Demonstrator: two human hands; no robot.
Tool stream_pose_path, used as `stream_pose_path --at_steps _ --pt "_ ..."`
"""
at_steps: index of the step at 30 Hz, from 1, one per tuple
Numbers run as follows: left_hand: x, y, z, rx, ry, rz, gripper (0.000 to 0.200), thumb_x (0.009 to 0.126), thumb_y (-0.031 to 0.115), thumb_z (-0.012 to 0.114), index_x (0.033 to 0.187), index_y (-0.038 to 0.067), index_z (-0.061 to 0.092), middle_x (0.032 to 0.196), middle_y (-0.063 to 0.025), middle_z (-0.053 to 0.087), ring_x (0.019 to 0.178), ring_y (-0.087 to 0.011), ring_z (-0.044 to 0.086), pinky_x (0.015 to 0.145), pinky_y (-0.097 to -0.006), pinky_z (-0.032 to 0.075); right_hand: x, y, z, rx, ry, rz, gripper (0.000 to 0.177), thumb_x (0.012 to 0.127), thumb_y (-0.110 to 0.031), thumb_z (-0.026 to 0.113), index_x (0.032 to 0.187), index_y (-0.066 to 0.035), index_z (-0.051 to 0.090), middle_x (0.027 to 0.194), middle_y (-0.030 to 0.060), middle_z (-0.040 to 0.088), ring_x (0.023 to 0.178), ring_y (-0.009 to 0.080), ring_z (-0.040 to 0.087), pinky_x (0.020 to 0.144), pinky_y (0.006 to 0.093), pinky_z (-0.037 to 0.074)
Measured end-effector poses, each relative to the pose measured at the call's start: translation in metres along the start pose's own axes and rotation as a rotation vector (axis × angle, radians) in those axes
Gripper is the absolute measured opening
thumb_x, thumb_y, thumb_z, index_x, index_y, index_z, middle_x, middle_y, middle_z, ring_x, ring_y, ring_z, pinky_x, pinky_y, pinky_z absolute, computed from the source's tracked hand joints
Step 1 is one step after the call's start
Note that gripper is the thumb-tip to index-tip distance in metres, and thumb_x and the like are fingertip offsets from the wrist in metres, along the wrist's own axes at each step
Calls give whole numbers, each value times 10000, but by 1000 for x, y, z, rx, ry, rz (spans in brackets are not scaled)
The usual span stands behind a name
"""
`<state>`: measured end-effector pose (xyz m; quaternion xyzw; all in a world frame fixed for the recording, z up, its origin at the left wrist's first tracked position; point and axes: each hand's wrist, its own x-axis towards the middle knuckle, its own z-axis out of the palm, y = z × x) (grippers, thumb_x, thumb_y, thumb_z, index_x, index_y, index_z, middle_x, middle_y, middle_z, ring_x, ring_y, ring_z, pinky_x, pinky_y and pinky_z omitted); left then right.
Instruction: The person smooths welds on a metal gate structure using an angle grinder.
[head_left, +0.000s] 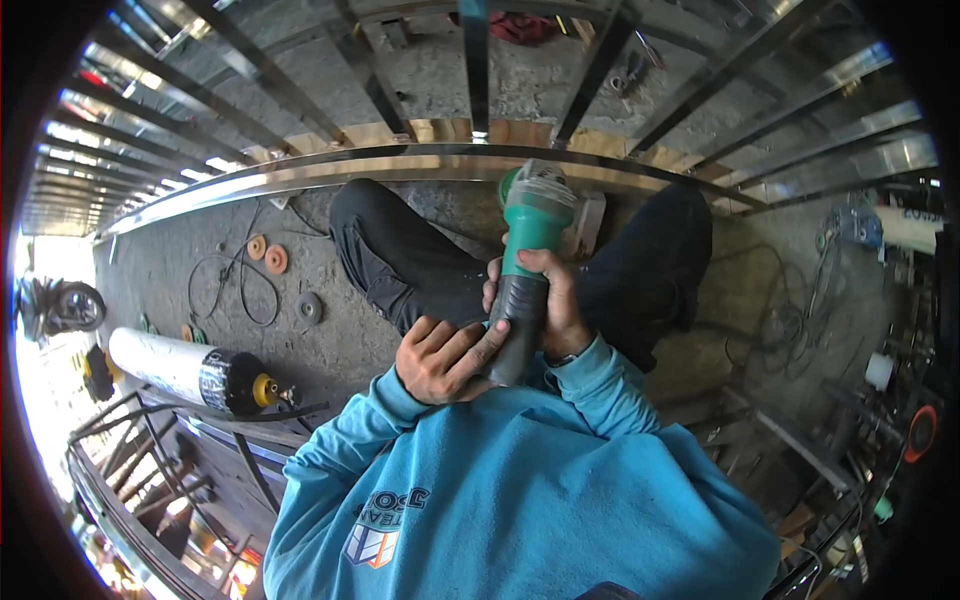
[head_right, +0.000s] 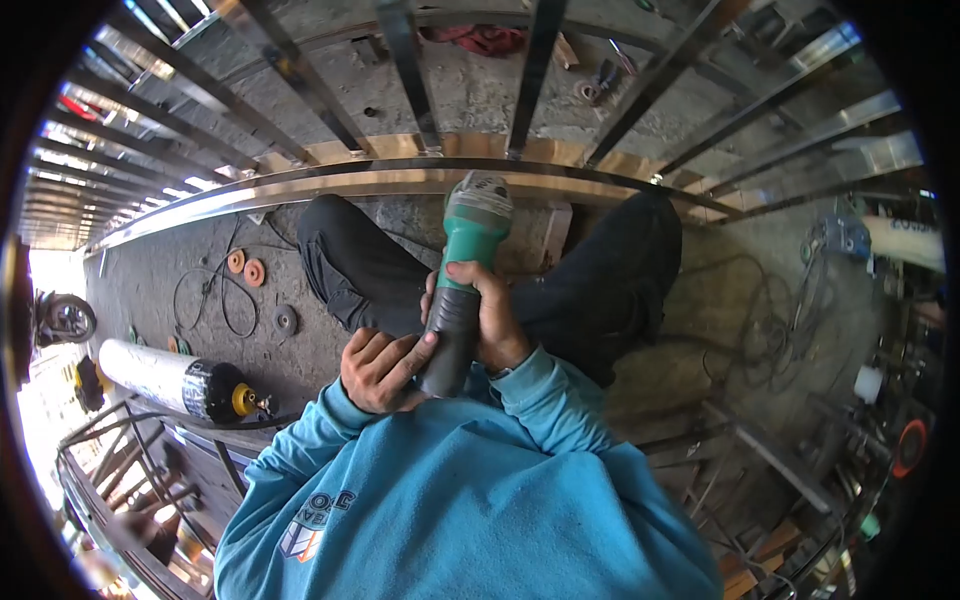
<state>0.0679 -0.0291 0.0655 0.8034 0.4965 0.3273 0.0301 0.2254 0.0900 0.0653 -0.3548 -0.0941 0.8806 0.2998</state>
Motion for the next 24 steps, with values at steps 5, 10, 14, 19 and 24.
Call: stream_pose_path --at_steps 5,10,14,19,24 --pt "10 -3 -4 -22 -52 52 649 772 419 719 1285 24 672 886 -71 688 632 -171 551 633 -332 398 -2 -2 -7 163 30 126 388 841 -306 676 1098 -82 492 840 108 620 684 235 653 637 383 586" --pt "20 -3 -6 -7 -115 119 652 770 410 707 1290 18 666 898 -81 691 646 -178 567 644 -338 414 0 -6 -15 258 -5 138 389 844 -326 677 1106 -119 477 852 102 608 719 235 644 683 392 588" --pt "35 15 -8 81 -134 34 659 735 376 711 1285 18 668 907 -86 693 650 -184 577 653 -340 420 3 -12 -17 352 -63 182 394 846 -355 669 1079 -91 494 852 108 618 721 242 652 681 387 589" --pt "55 36 -3 137 -134 -103 693 695 324 767 1331 74 652 947 -36 704 649 -149 544 656 -322 396 14 -13 -34 383 -205 285 462 826 -467 652 897 -12 616 774 134 641 688 261 659 681 353 584" --pt "84 54 2 253 -205 -172 587 682 250 742 1223 32 686 951 -70 725 677 -189 585 677 -348 404 25 -24 -46 464 -243 337 448 827 -443 656 917 -7 608 776 131 644 679 262 660 678 364 584"
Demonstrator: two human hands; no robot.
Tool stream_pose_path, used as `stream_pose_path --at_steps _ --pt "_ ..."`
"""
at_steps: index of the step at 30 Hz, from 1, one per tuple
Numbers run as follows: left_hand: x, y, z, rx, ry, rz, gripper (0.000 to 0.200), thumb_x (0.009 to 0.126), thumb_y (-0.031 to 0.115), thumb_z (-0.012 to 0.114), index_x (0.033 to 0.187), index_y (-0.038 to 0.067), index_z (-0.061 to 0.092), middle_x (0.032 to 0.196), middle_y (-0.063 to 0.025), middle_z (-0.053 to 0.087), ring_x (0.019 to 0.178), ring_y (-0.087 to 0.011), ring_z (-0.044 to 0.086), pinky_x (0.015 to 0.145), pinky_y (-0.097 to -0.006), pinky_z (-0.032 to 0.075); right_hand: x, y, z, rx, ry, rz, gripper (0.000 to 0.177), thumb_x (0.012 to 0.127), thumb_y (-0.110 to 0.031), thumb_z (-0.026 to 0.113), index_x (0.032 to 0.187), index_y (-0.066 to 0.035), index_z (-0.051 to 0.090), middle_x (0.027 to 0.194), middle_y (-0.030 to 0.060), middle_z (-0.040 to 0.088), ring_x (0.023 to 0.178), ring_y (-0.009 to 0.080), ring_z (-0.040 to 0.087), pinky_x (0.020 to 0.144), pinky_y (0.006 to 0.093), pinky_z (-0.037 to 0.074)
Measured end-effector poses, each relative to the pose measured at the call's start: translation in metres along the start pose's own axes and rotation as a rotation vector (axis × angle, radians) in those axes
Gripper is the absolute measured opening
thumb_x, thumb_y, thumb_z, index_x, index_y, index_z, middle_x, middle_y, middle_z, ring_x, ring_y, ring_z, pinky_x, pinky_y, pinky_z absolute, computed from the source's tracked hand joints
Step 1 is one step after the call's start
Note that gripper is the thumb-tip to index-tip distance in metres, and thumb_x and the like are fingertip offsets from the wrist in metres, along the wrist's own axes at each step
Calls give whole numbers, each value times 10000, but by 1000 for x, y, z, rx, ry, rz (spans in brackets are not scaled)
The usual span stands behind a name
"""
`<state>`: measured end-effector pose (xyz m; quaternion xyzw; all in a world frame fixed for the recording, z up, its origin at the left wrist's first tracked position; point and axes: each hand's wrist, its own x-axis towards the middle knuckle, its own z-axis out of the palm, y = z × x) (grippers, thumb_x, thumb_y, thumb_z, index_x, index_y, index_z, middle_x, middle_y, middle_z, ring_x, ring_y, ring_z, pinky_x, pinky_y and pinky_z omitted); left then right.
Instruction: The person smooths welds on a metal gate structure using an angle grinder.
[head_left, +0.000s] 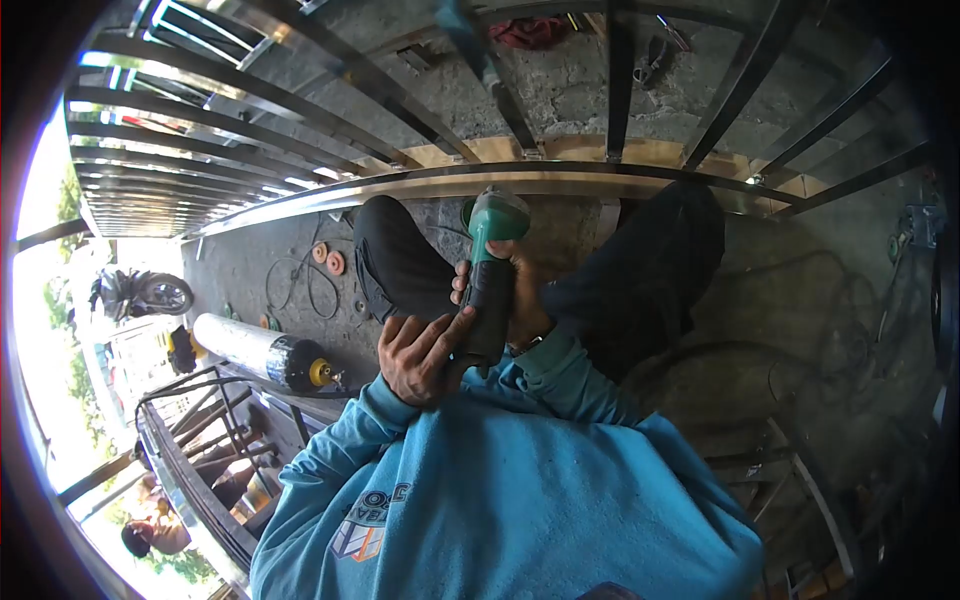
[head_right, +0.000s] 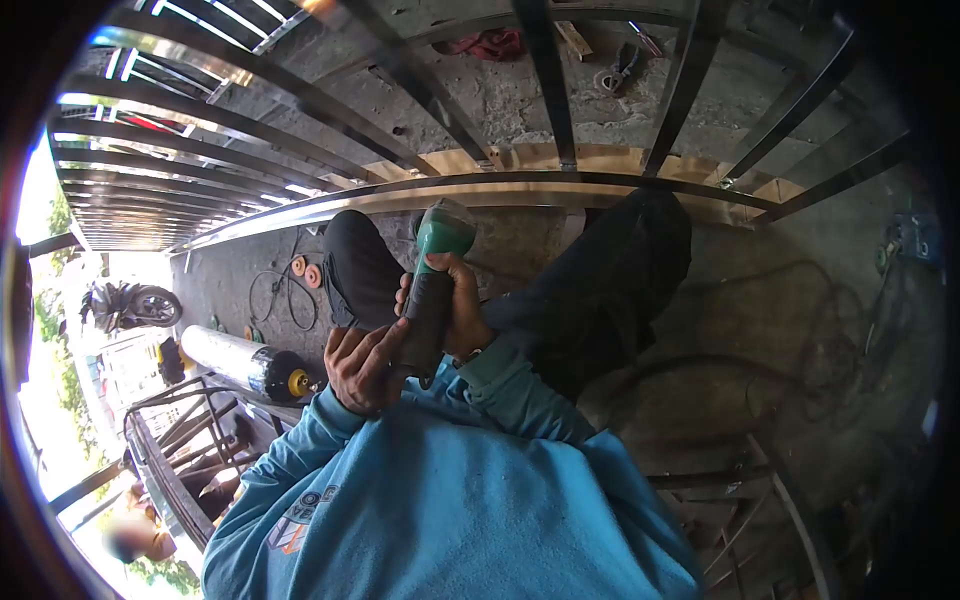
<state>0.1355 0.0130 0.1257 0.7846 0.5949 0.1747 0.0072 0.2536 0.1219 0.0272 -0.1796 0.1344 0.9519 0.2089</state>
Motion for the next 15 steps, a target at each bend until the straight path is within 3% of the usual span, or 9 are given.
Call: stream_pose_path --at_steps 4,7,8,14,15 --pt "13 14 -2 103 -24 14 538 727 278 753 1199 34 669 927 -67 713 655 -199 569 669 -354 400 -3 -10 1 -23 -33 88 433 830 -418 654 925 1 600 783 126 636 681 257 657 675 365 581" --pt "10 18 1 42 -5 -2 620 800 471 769 1224 43 620 895 -80 688 655 -209 585 632 -364 415 -6 -15 3 -30 -74 158 433 829 -414 652 929 2 590 794 123 629 689 257 654 675 363 577" --pt "8 16 4 41 -8 -7 620 800 471 769 1224 43 620 895 -80 688 655 -209 585 632 -364 415 -6 -16 4 -49 -89 170 432 828 -412 650 934 3 589 796 126 631 693 258 655 674 365 577" --pt "-11 -1 16 -434 28 -57 655 866 562 715 1179 -7 632 851 -100 656 641 -196 582 587 -350 416 -18 -8 15 -234 8 54 430 835 -413 640 959 -3 594 779 115 631 680 230 652 672 350 571" --pt "-14 -2 22 -623 78 -203 687 889 590 670 1205 -16 602 876 -93 664 677 -169 593 616 -321 439 -17 -6 15 -240 17 52 430 835 -413 640 959 -3 594 779 115 631 680 230 652 672 350 571"
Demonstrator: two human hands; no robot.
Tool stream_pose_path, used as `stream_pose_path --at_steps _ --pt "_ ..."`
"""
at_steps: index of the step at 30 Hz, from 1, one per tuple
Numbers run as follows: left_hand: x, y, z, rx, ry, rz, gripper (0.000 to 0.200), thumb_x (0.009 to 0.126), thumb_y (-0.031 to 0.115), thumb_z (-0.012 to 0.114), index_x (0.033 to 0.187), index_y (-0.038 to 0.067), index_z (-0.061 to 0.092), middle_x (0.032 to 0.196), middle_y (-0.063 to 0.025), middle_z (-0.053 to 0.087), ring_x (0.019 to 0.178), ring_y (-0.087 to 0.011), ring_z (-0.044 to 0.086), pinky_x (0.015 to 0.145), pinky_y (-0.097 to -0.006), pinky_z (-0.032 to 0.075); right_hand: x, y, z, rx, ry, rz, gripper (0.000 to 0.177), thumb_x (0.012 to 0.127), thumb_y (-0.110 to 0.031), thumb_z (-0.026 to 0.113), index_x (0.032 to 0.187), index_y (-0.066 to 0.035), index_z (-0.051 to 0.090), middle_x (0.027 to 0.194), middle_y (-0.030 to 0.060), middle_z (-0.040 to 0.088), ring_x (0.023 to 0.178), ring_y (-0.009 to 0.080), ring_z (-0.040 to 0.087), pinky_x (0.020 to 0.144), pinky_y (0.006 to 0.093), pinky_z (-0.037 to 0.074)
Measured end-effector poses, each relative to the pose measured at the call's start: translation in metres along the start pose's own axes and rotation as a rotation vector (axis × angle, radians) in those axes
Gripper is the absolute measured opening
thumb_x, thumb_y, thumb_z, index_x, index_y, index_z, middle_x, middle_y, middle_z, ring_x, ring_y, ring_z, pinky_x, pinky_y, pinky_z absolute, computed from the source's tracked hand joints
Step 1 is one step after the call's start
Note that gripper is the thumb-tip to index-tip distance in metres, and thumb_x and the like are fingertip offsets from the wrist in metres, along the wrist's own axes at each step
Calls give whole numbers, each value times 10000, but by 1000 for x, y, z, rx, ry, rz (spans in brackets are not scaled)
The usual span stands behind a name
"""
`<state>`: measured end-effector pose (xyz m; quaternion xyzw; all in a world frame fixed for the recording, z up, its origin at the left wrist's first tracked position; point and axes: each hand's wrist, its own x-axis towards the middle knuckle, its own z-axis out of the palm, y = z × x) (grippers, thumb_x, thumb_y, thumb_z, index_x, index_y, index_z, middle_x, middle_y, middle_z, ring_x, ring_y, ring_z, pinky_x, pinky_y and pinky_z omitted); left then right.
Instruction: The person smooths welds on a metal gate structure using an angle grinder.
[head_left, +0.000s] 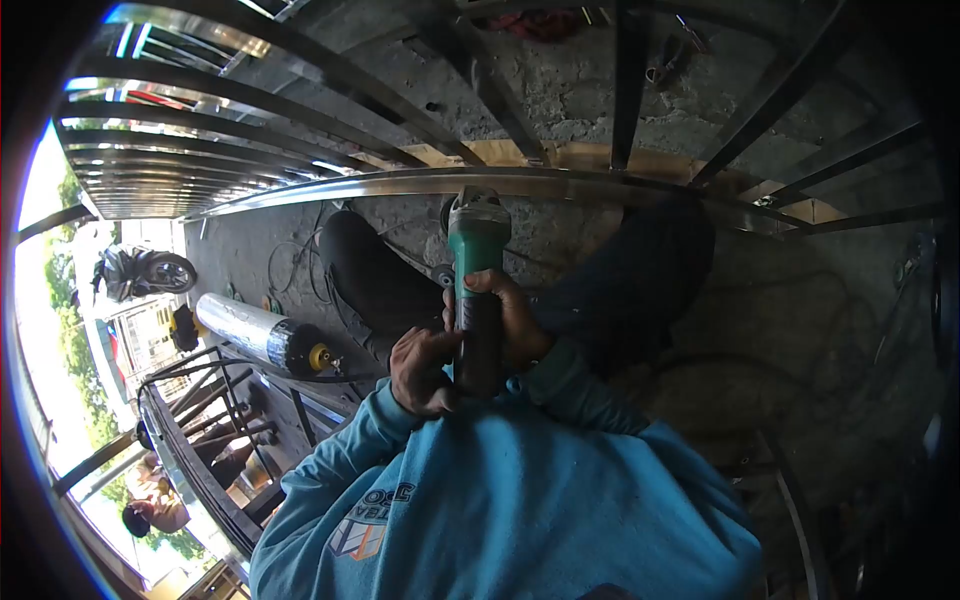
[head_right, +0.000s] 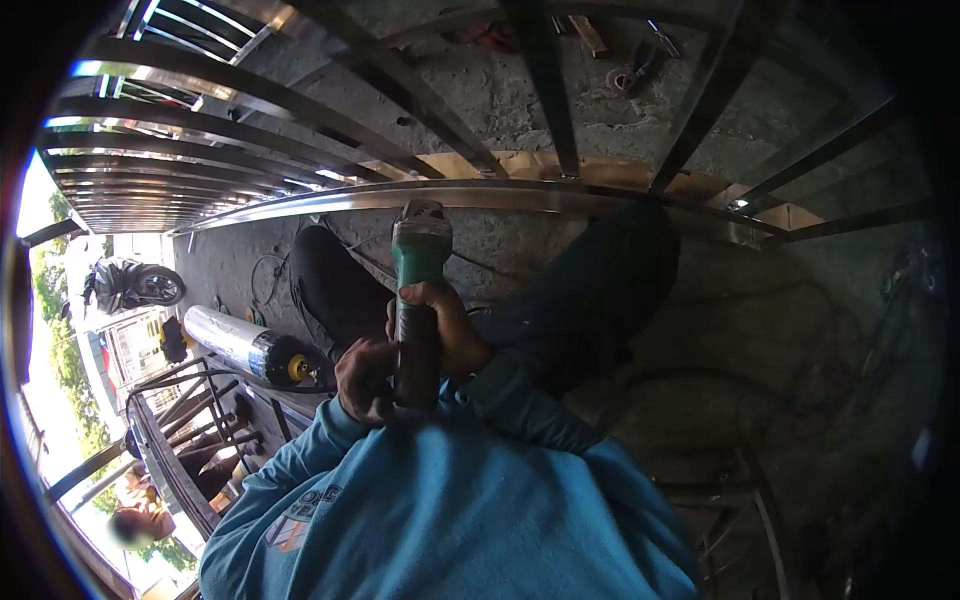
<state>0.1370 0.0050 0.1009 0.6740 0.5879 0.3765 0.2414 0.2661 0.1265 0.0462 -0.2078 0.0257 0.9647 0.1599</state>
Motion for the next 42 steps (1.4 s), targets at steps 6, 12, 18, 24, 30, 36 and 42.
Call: stream_pose_path --at_steps 6,12,18,24,30,36,42 --pt "9 -20 -24 -774 238 -660 409 1075 309 455 1302 -24 523 1047 -96 668 906 -139 654 798 -237 499 20 18 14 2 45 16 326 832 -307 678 939 -13 583 770 98 616 612 213 628 580 359 563" --pt "1 -88 -62 -1000 33 -783 276 1079 222 492 1255 30 584 869 12 600 711 -44 502 630 -217 402 30 37 40 -293 265 -172 296 820 -252 721 968 -30 592 790 83 629 642 188 635 593 326 545" --pt "15 -106 -84 -1236 -240 -761 473 998 448 601 1232 37 591 860 18 567 726 -62 499 647 -215 387 43 39 58 -712 379 -359 367 761 -127 768 1069 -25 598 883 75 644 752 178 645 702 315 538" --pt "16 -124 -82 -1277 -153 -760 559 994 479 599 1270 -6 580 906 -14 594 767 -80 530 654 -234 414 66 31 66 -1377 340 -536 605 692 -164 814 1211 -2 550 992 143 676 922 270 680 830 357 532" --pt "10 -132 -56 -1249 74 -890 605 922 447 726 1263 -38 607 1075 -74 668 932 -135 623 818 -277 493 77 34 68 -1922 474 -348 723 653 -216 802 1266 16 497 981 269 693 922 456 685 810 496 560" --pt "-2 -127 -24 -1188 306 -997 507 856 347 820 1188 -10 682 1106 -77 695 992 -168 646 900 -307 500 77 46 62 -2114 528 -100 643 678 -210 761 1198 39 476 892 327 680 860 524 665 772 560 563" --pt "-9 -124 -5 -1178 260 -1028 467 841 311 819 1169 3 693 1079 -72 703 970 -170 651 893 -313 502 63 50 46 -2064 534 -96 654 677 -215 759 1195 44 455 885 332 678 849 518 672 761 565 564"
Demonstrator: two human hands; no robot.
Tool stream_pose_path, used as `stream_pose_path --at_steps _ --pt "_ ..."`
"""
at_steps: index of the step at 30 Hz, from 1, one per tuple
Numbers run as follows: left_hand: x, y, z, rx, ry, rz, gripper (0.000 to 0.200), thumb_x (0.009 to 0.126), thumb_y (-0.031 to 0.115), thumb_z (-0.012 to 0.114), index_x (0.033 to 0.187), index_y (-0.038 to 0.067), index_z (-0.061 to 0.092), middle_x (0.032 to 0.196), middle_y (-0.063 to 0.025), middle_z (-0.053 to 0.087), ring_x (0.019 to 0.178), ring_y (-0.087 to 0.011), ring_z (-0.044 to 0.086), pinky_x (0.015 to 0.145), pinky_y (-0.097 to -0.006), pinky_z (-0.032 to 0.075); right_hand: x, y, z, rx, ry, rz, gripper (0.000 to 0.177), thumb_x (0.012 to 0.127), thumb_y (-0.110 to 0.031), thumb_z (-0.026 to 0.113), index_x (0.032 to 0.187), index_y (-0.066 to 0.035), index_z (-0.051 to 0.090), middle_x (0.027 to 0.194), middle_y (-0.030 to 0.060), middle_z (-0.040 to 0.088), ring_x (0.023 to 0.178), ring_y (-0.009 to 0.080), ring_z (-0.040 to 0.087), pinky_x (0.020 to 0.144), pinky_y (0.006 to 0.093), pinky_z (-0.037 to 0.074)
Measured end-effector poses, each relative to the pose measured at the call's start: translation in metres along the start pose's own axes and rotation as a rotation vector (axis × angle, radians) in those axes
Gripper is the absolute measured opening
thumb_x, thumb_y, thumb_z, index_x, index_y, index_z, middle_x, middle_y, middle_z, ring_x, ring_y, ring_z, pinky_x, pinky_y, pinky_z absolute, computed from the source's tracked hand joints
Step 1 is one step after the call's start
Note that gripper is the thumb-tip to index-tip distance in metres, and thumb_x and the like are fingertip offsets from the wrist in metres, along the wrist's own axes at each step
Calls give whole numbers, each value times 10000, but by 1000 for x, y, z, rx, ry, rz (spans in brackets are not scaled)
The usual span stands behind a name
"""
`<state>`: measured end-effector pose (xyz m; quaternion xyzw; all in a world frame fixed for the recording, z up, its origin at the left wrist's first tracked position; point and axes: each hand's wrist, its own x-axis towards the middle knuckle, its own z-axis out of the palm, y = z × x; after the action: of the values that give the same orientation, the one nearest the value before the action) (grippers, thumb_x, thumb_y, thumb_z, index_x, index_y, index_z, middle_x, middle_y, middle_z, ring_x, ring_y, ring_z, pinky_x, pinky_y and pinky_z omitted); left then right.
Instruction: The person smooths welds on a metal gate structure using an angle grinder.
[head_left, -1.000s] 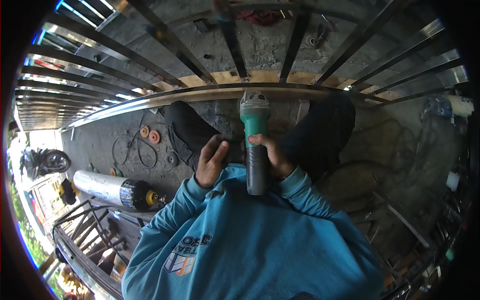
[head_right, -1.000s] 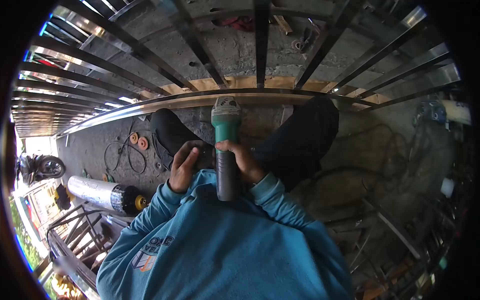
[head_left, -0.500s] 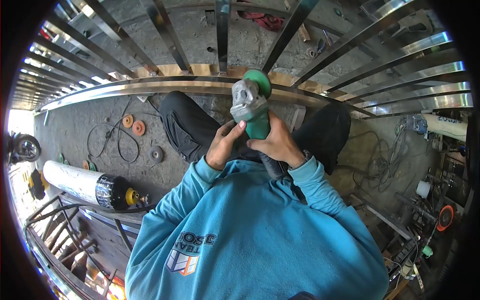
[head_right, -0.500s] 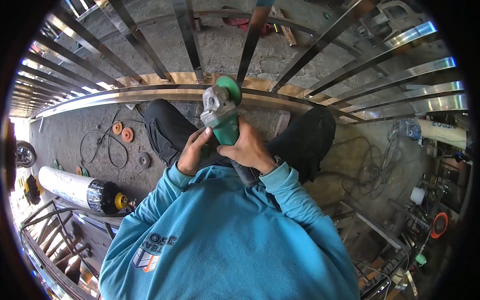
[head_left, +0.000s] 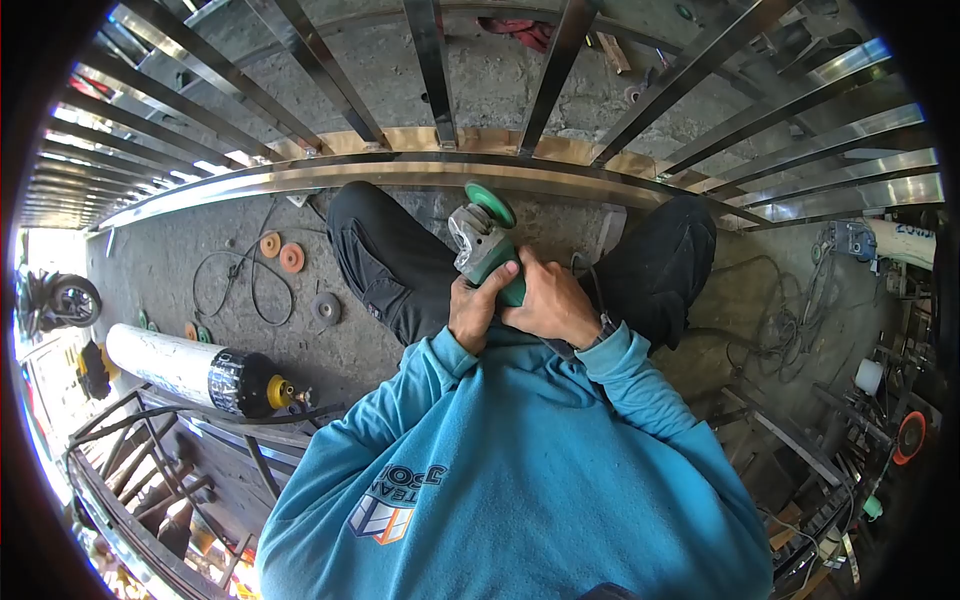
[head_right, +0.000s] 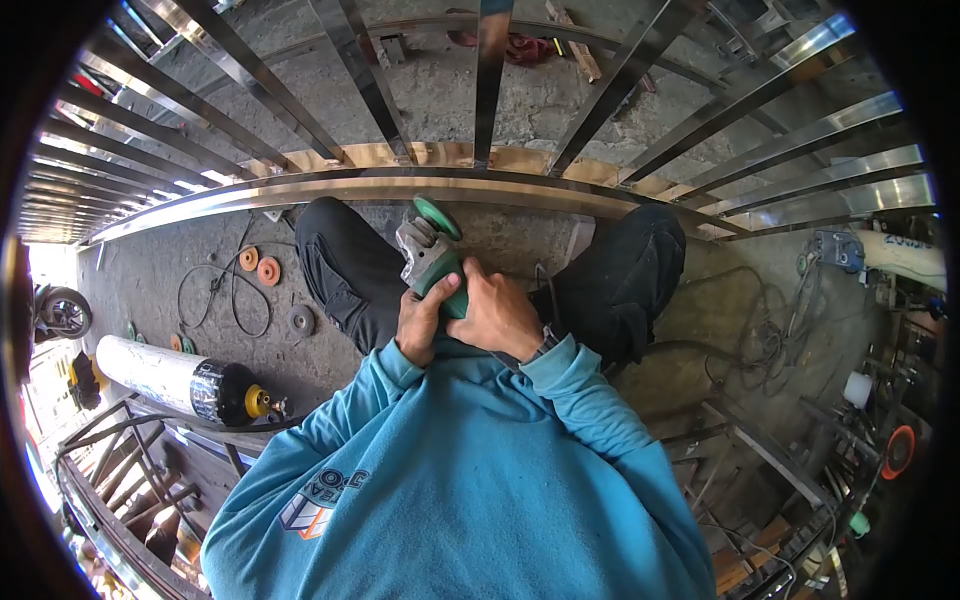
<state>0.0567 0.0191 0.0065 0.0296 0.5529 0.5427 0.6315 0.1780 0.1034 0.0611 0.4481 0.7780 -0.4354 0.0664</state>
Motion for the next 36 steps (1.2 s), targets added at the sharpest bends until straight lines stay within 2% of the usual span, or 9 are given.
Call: stream_pose_path --at_steps 8,13,15,17,18,26,29,31,36 --pt "9 -1 9 26 -11 -51 428 868 324 766 1145 8 688 1041 -71 698 930 -179 651 864 -327 511 -10 20 -11 115 9 -36 759 687 -293 806 1250 63 442 944 344 667 895 509 669 799 536 558" --pt "24 10 -17 -96 -61 52 429 886 325 730 1160 5 650 1027 -70 681 901 -180 648 832 -320 518 10 55 22 408 28 -346 1030 656 -458 895 1377 83 397 1219 305 609 1114 411 639 945 465 516" --pt "33 19 -32 -142 -96 101 431 898 308 710 1183 -5 628 1036 -85 680 903 -188 654 823 -325 527 21 45 29 585 -43 -265 946 667 -411 893 1344 72 444 1206 234 609 1077 330 644 914 424 530" --pt "42 34 -45 -86 -85 135 447 896 311 711 1193 -11 622 1037 -95 682 915 -198 661 826 -333 537 34 19 24 951 -392 -73 925 704 -316 880 1412 20 389 1041 129 614 806 238 693 742 361 594" --pt "44 42 -49 -78 -64 137 459 895 315 712 1198 -17 618 1045 -106 680 912 -207 667 832 -343 545 41 11 28 1027 -404 -49 830 707 -255 860 1366 6 428 944 103 608 659 178 674 590 307 582" --pt "90 53 -78 -93 -41 151 515 920 410 681 1241 22 575 1010 -88 653 880 -218 673 802 -369 568 86 -14 40 935 -300 -85 688 716 -188 821 1268 28 472 861 102 626 614 197 680 547 319 586" --pt "101 48 -74 -136 -22 177 519 905 410 706 1217 13 586 994 -104 660 847 -222 681 770 -360 576 90 -17 31 885 -301 1 677 655 -204 845 1218 37 555 926 105 651 725 186 679 649 317 577" --pt "99 50 -65 -146 -10 185 535 896 409 718 1214 0 586 995 -117 667 837 -230 685 766 -368 579 94 -16 27 902 -344 23 649 713 -189 825 1238 7 499 823 93 631 610 196 683 541 318 587" --pt "108 43 -55 -105 34 242 553 862 432 734 1185 -3 625 988 -103 678 859 -206 670 796 -345 542 100 -15 13 788 -338 17 578 732 -173 808 1204 -7 520 810 102 640 605 207 682 547 326 582"
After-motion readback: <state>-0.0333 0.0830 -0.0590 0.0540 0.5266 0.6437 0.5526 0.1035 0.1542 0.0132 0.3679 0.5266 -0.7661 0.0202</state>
